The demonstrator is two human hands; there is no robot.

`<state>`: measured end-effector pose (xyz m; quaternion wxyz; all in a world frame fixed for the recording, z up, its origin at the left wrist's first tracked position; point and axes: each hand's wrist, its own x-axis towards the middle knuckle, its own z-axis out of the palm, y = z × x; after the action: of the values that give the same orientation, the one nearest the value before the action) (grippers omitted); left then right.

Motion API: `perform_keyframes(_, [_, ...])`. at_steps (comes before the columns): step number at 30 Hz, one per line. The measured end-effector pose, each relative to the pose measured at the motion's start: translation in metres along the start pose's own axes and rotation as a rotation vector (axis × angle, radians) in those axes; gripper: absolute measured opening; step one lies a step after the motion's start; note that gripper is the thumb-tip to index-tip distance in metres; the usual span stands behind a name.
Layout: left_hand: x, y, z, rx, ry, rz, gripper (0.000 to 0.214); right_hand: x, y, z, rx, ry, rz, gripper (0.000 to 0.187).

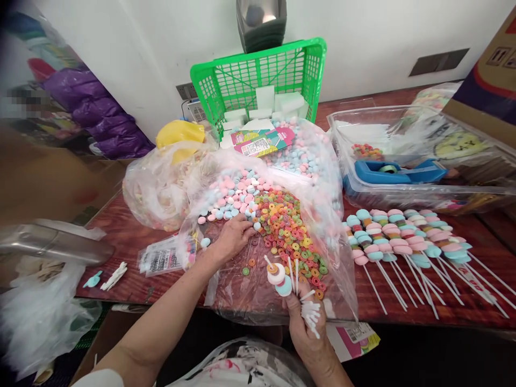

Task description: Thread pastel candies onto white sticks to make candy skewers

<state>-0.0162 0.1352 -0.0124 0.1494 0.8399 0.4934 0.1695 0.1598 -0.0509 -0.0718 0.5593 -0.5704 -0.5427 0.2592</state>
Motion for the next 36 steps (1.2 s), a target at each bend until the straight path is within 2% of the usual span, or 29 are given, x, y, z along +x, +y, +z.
perform_keyframes(3, [-0.003,-0.006,0.006,0.005,-0.026,0.020,0.018,-0.002,0.006,-0.002,-0.003,-0.089,-0.009,0.022])
perform_keyframes(6, [-0.008,-0.014,0.007,-0.037,-0.025,0.060,0.014,-0.003,0.009,-0.003,0.017,-0.119,0.004,0.019])
perform_keyframes(11, [-0.010,-0.020,0.001,-0.136,-0.072,0.073,0.007,0.001,0.003,-0.002,-0.024,-0.079,-0.042,0.019])
perform_keyframes(19, [-0.021,-0.010,-0.002,-0.142,-0.146,0.064,0.006,0.007,-0.006,-0.004,-0.045,-0.083,-0.090,0.022])
perform_keyframes(25, [-0.022,-0.005,-0.001,-0.103,-0.138,0.127,0.012,0.006,-0.004,-0.004,-0.036,-0.099,-0.113,0.022])
perform_keyframes(28, [-0.030,0.001,-0.002,-0.123,-0.045,0.153,0.012,0.005,-0.004,-0.004,-0.053,-0.092,-0.114,0.020])
perform_keyframes(31, [-0.045,0.010,-0.004,-0.335,0.046,0.032,0.011,0.007,-0.006,-0.004,-0.065,-0.074,-0.135,0.021])
perform_keyframes(33, [-0.056,0.017,-0.003,-0.610,0.100,-0.100,0.011,0.009,-0.009,-0.005,-0.081,-0.070,-0.153,0.023])
perform_keyframes(36, [-0.069,0.025,-0.002,-0.990,0.161,-0.280,0.028,0.011,-0.011,-0.005,-0.124,-0.093,-0.195,0.020])
